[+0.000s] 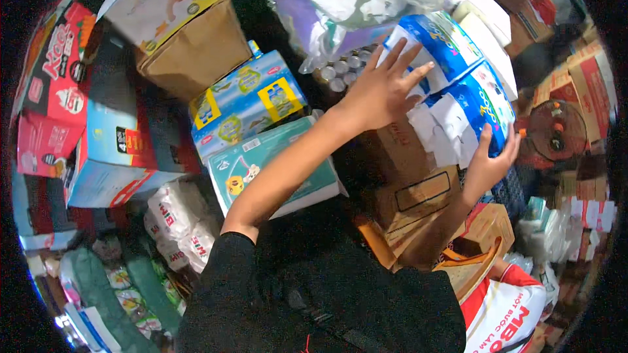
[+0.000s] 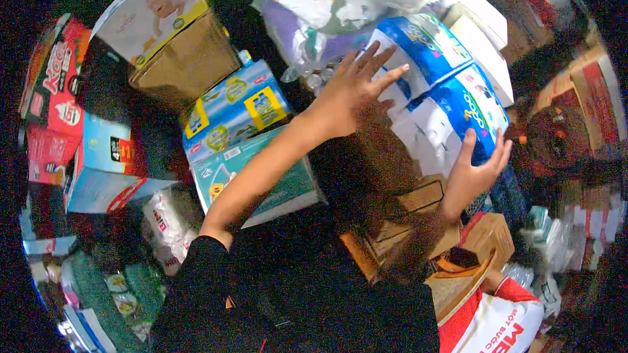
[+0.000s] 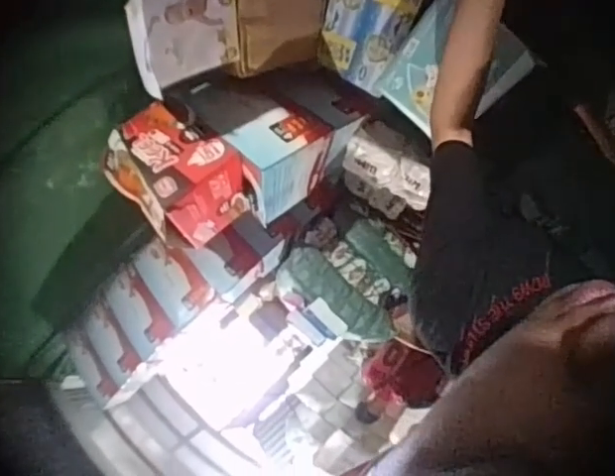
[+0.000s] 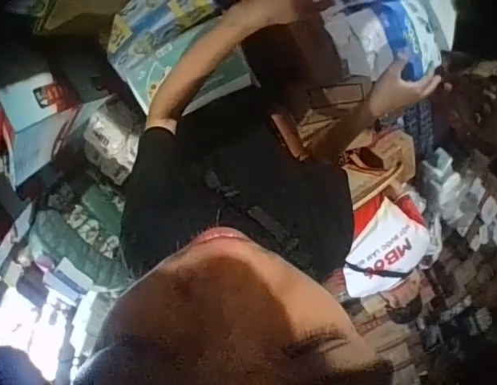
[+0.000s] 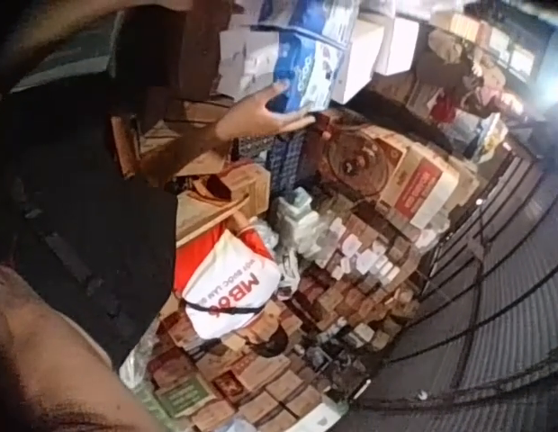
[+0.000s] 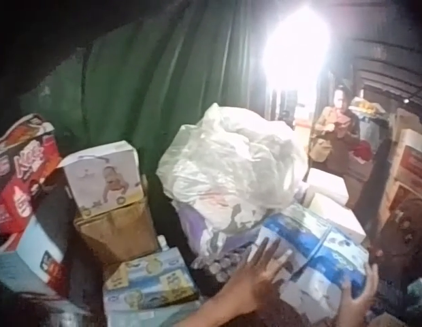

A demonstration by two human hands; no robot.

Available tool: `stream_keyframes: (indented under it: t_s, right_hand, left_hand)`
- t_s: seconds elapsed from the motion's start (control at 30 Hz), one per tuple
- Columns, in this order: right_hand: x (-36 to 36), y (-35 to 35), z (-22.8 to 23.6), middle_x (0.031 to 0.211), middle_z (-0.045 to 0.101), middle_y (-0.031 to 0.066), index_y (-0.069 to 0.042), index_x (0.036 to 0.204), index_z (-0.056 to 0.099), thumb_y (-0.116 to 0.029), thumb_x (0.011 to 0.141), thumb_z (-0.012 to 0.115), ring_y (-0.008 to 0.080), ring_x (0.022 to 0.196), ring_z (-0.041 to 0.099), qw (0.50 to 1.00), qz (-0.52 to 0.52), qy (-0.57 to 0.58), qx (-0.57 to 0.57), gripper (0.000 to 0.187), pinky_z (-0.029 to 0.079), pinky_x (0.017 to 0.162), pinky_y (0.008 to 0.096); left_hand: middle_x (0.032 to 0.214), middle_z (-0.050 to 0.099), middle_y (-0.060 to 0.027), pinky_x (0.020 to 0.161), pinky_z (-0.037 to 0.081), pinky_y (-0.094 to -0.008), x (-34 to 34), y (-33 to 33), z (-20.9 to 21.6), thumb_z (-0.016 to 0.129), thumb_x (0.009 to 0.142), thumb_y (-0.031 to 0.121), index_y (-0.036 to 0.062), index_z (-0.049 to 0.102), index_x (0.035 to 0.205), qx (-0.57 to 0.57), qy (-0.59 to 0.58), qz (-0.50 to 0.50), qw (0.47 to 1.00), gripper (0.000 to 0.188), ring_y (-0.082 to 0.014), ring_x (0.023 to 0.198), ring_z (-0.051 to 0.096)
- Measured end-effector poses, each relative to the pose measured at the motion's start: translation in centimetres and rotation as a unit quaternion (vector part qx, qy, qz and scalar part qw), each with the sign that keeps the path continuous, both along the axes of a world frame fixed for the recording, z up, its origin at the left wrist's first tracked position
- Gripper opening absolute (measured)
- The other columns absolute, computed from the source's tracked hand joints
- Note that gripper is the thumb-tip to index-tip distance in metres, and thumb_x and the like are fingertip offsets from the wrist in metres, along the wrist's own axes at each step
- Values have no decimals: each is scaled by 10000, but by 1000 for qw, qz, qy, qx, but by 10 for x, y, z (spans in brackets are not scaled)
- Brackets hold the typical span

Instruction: Organizing and stacking various packaged goods like diapers and wet wipes in a storage area.

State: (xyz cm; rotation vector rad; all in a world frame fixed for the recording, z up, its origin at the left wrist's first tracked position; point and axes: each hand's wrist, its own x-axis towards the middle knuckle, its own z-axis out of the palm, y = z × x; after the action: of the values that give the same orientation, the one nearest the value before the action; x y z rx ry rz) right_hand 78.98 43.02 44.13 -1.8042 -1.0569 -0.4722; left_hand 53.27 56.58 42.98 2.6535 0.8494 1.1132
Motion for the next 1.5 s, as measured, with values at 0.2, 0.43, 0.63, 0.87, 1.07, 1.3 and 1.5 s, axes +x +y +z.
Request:
stream_keyframes:
  t_s: [0.2, 0.43, 0.63, 0.87, 1.07, 1.3, 1.5]
  right_hand:
    - [-81, 1, 18, 1577, 577, 214, -33, 1351, 729, -246, 1014, 739, 365, 1446, 550, 987, 73, -119, 82, 399, 418, 1207, 514]
    - [-234, 4, -3, 1471, 632, 251, -17, 1289, 730, -105, 966, 713, 433, 1394, 582, 905, 425, -19, -28, 335, 445, 1186, 518]
    - [-380, -51, -27, 1430, 648, 223, -38, 1307, 705, -66, 937, 739, 404, 1333, 631, 636, 731, 183, -166, 373, 480, 1145, 474]
    - [-553, -151, -112, 1536, 512, 273, 10, 1553, 453, -142, 933, 758, 428, 1421, 525, 438, 769, 339, -319, 707, 398, 1220, 489]
    - [-629, -185, -219, 1767, 24, 379, 63, 1716, 26, -182, 899, 773, 523, 1659, 52, 613, 694, 216, -309, 1133, 121, 1343, 558]
    - [-647, -204, -345, 1589, 391, 427, 148, 1617, 285, -297, 974, 744, 536, 1315, 570, 593, 691, 282, -302, 906, 474, 1106, 578]
    - [-639, -197, -335, 1304, 609, 383, 142, 1435, 473, -374, 1007, 725, 516, 1174, 641, 649, 661, 215, -311, 716, 516, 999, 551]
  left_hand:
    - [1557, 555, -221, 1247, 381, -561, -78, -52, -2, 743, 991, 241, 97, 614, 1455, -38, -28, 48, 998, 503, -462, 1510, 463]
    - [1481, 642, -178, 1194, 452, -512, -202, -154, -18, 740, 995, 193, 113, 687, 1393, -163, -94, 153, 970, 410, -417, 1426, 564]
    - [1200, 764, -159, 1053, 535, -412, -312, -258, -50, 592, 1070, 97, 22, 746, 1175, -115, -274, 437, 849, 201, -330, 1158, 718]
    - [1358, 688, -155, 1135, 465, -392, -490, -364, -157, 597, 1107, 186, -28, 649, 1376, -86, -345, 628, 693, 348, -256, 1273, 635]
    - [1574, 564, -237, 1222, 408, -489, -621, -432, -300, 637, 1101, 263, -3, 510, 1566, -217, -189, 759, 585, 550, -406, 1477, 515]
    - [1346, 661, -254, 1049, 507, -458, -628, -484, -367, 578, 1123, 253, -7, 575, 1447, -180, 128, 659, 719, 415, -398, 1269, 641]
    - [1054, 716, -220, 868, 528, -416, -555, -442, -278, 608, 1116, 245, -54, 647, 1238, -312, -177, 700, 617, 326, -317, 956, 689]
